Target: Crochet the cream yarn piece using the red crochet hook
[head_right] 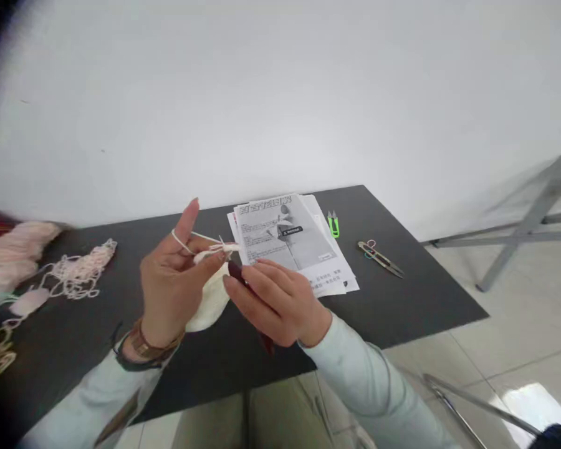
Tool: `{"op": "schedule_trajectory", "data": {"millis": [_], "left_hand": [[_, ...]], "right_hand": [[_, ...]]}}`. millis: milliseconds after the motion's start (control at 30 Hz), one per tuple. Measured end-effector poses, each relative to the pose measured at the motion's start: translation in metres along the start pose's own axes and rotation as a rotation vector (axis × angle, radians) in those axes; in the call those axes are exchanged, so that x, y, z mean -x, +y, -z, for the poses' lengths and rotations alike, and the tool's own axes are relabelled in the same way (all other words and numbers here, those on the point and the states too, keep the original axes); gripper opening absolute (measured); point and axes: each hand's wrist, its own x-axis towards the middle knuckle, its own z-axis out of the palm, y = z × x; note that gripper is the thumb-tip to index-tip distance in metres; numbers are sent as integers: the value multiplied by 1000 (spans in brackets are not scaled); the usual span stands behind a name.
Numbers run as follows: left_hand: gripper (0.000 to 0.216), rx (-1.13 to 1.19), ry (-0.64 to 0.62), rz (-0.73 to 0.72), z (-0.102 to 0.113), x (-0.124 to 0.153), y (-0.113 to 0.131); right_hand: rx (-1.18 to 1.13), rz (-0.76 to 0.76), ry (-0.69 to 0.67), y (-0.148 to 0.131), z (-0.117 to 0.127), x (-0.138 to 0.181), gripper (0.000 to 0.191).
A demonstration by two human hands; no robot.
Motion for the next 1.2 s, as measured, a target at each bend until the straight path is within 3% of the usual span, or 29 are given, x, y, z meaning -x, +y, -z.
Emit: {"op": "schedule_trajectory", "data": {"millis": [333,700,867,1000,1200], "left_hand": [[77,-19,-53,74,2,-3,3],[72,22,-120,130,5,-5,2],[71,18,-192,177,7,-9,6],[56,-33,-285,161,11,-12,8],[59,21,-353,210,12,-13,7]], "right_hand": [[-215,-145,-1,1,4,5,28],[-365,-346,191,1,2,5,33],[-495,-532,318,6,0,1,19],[-628,-645,406,10,-2,-1,13],[-869,-943,419,15,0,-2,10]]}}
